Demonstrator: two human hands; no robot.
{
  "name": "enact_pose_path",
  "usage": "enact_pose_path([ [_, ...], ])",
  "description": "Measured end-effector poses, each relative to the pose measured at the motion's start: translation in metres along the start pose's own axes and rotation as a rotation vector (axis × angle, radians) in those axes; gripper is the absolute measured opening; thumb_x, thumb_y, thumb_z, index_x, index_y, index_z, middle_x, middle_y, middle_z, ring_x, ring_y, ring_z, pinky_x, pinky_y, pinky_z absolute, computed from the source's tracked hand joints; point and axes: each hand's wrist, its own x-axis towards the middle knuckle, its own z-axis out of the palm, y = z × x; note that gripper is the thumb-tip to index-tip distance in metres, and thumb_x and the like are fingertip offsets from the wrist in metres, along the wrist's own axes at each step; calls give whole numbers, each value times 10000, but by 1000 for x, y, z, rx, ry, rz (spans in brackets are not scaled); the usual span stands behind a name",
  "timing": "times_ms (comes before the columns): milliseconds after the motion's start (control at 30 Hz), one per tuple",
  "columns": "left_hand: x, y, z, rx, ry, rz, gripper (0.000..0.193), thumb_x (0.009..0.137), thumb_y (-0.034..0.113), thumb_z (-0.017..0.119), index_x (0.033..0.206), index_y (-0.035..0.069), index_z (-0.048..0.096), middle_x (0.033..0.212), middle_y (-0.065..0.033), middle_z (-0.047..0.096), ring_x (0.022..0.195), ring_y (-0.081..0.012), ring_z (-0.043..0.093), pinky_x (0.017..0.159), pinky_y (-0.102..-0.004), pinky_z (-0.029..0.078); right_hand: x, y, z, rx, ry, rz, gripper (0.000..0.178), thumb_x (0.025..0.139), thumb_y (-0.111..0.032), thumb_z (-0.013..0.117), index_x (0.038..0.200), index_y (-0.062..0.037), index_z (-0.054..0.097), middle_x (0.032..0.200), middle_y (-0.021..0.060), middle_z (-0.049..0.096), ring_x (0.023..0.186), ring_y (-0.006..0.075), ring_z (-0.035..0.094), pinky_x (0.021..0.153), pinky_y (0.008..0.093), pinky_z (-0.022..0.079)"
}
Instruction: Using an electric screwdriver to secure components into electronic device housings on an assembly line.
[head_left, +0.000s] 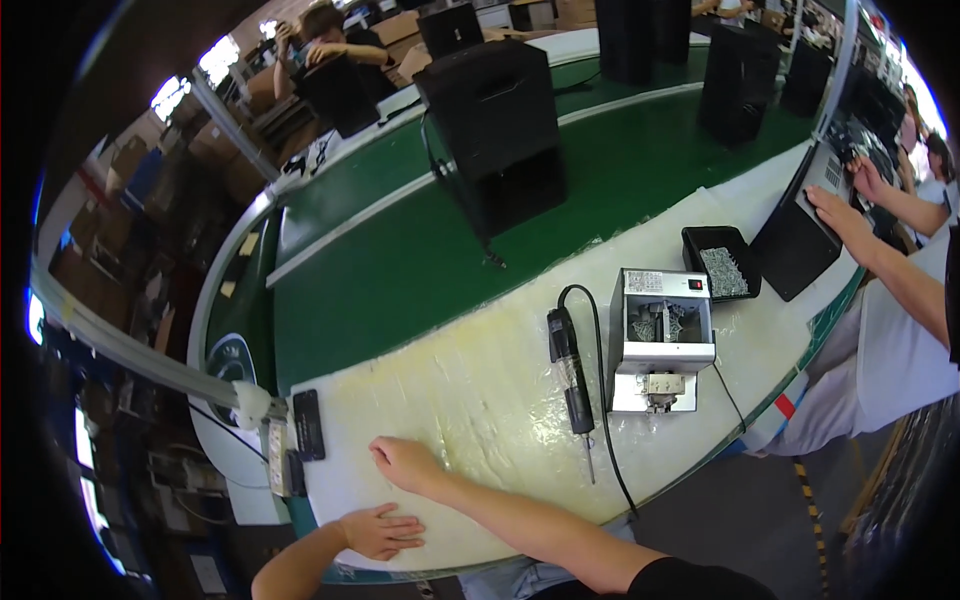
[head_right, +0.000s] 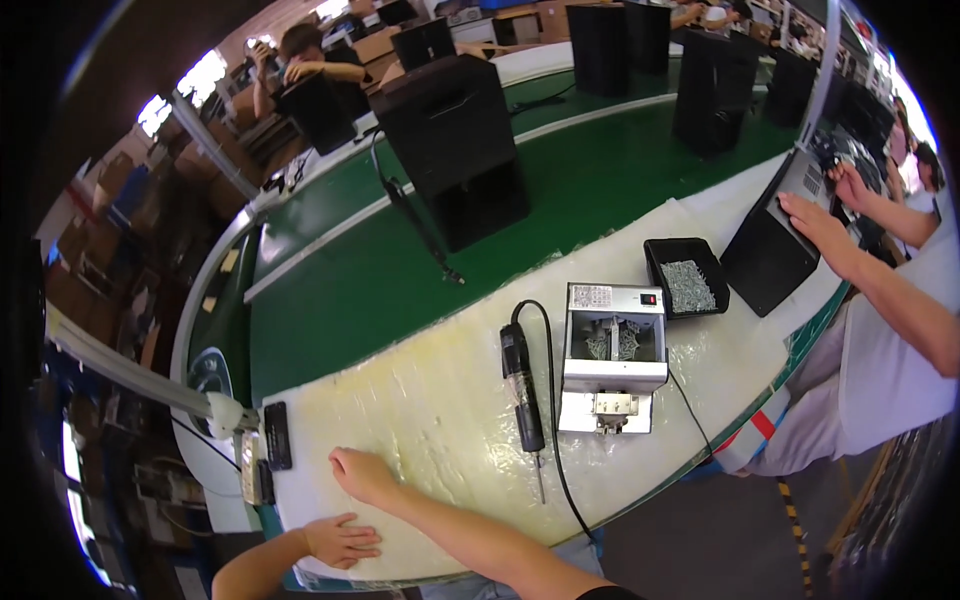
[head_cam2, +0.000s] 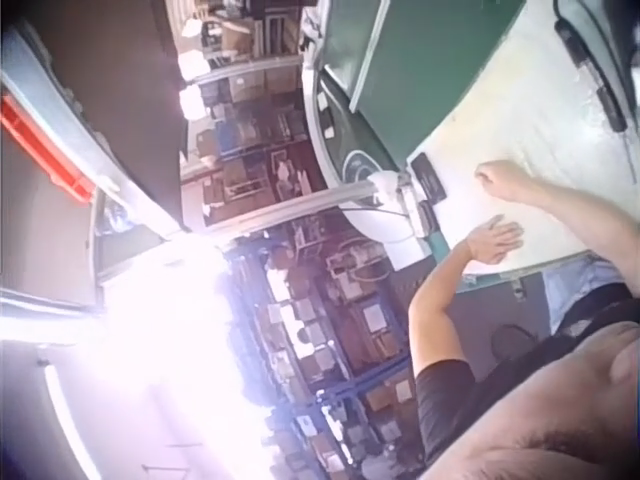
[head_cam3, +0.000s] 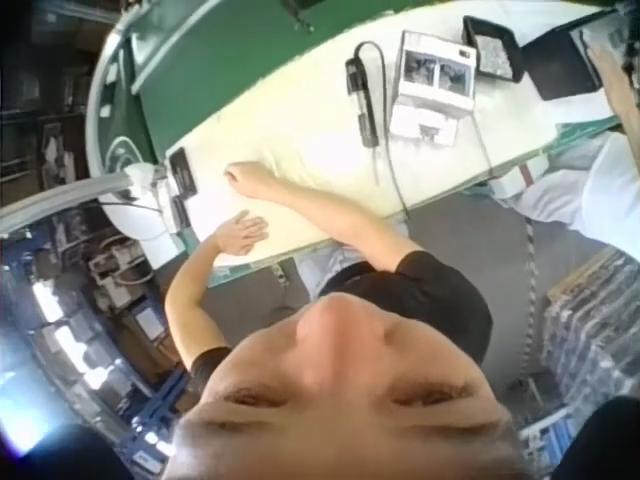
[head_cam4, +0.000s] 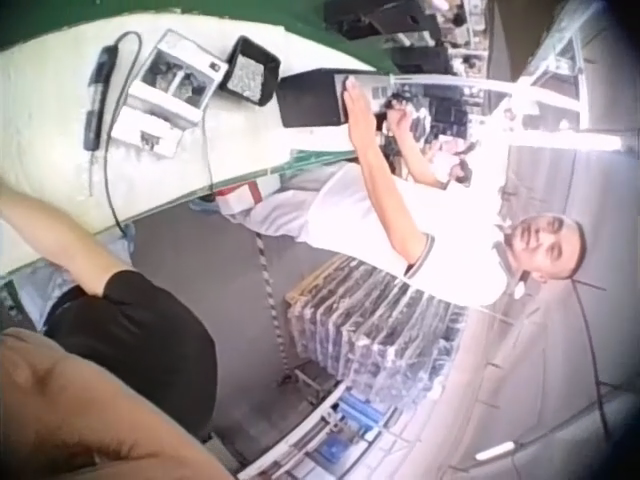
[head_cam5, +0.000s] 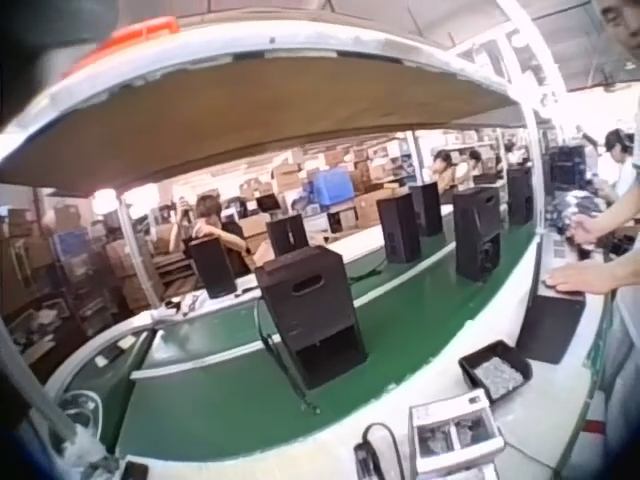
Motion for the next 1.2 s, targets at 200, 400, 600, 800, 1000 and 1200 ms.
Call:
enact_pose_path([
  [200,-1,0,0,-44,66,23,549,858,359,497,1389,221,467,1489,-32,382,1391,-197,302,1118,-497,184,0,2,4,17,-12,-9,177,885,-205,544,957,-80,648,884,171,668,790,373,636,689,459,502],
  [400,3,-6,-5,-103,129,61,547,892,325,472,1422,200,418,1511,-45,345,1410,-193,274,1120,-489,177,-1,-7,-6,39,-31,11,190,898,-200,544,982,-63,646,920,154,674,813,355,642,701,433,512],
  [600,1,-4,-6,-140,171,73,552,908,316,456,1442,197,385,1529,-50,312,1424,-202,252,1126,-490,156,-1,-15,-9,31,-66,66,189,891,-189,541,995,-70,644,939,146,673,830,351,642,705,427,515],
  [800,-1,-2,4,-93,150,70,561,895,334,457,1438,207,392,1526,-52,315,1415,-214,269,1119,-493,175,-2,-9,-7,27,-59,47,183,891,-179,543,1000,-70,642,936,145,672,830,342,645,703,415,518],
  [1000,-1,-1,1,-61,138,73,554,912,316,437,1447,188,373,1532,-68,299,1415,-217,268,1106,-498,226,-10,-7,-7,-29,-54,-26,194,903,-194,534,1019,-75,634,936,145,671,828,340,642,711,413,517],
  [1200,1,-2,-6,-25,118,66,547,903,306,450,1432,177,394,1511,-81,337,1386,-221,319,1086,-498,270,-11,-4,-5,-97,-7,-102,190,917,-196,531,1006,-62,631,935,144,671,827,340,639,714,408,514],
])
